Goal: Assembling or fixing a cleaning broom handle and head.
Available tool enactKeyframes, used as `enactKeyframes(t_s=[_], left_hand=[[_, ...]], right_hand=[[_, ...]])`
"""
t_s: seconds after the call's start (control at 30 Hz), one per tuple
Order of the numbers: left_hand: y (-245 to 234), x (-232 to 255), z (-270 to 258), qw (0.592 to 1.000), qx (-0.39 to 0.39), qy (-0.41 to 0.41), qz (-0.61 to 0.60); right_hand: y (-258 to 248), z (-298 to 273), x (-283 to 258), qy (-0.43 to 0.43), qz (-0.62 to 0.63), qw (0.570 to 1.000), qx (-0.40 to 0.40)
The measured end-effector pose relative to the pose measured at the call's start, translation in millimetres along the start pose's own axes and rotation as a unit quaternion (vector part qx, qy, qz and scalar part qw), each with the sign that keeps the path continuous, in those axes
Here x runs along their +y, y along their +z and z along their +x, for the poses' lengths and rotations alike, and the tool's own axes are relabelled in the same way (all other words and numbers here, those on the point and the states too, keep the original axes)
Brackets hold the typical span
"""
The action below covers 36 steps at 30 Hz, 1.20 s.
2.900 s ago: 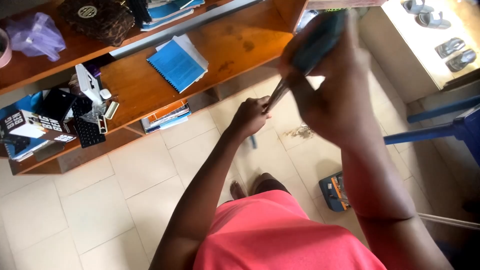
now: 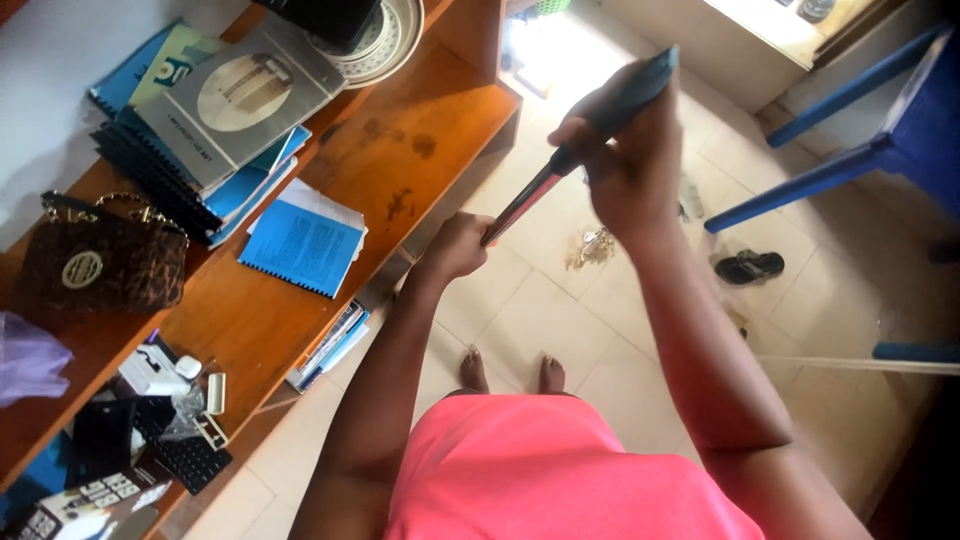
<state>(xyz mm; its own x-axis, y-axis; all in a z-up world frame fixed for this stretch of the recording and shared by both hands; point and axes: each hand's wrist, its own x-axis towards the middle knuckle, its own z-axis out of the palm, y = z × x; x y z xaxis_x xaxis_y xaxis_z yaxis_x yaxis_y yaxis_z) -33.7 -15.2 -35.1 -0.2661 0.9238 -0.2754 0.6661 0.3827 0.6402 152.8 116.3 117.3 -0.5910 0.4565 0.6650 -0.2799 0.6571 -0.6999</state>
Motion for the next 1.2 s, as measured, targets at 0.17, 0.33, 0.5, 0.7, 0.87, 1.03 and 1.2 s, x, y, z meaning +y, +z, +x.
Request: enactKeyframes(t_s=[0.17,0.33,0.5,0.7,0.87,1.03,1.2], left_hand=[[8.6,-14.2,15.2,0.999,0.016,0.048,0.005],[6.3,-6.4,29.5,0.996,0.007,0.094,0.010],[10.4,-5.9,43.5,0.991,-0.005,0.134,-0.002],[16.2,-1.5,56.4,0.988,-0.019,0.153,-0.002],[15.8,4.9,68.5,0.989,-0.042,0.142,0.020],[25.4,3.9,84.2,0.980,-0.003,0.196,0.023],[27.7,18.8,88.1,0.990,-0.009,0.143,-0.007]], right_hand=[[19.9,-6.7,-18.5,0.016,-0.075,0.996,0.037],[23.3,-10.1,-27.3,0.023,-0.130,0.990,0.055],[29.5,-15.2,-40.0,0.076,-0.148,0.981,0.098],[30.7,-24.2,-40.1,0.106,-0.143,0.976,0.126],[38.9,-27.2,-48.3,0.123,-0.146,0.969,0.155],[50.2,-31.4,-46.6,0.121,-0.197,0.960,0.158],[55.2,-20.4,-57.1,0.138,-0.250,0.949,0.137]])
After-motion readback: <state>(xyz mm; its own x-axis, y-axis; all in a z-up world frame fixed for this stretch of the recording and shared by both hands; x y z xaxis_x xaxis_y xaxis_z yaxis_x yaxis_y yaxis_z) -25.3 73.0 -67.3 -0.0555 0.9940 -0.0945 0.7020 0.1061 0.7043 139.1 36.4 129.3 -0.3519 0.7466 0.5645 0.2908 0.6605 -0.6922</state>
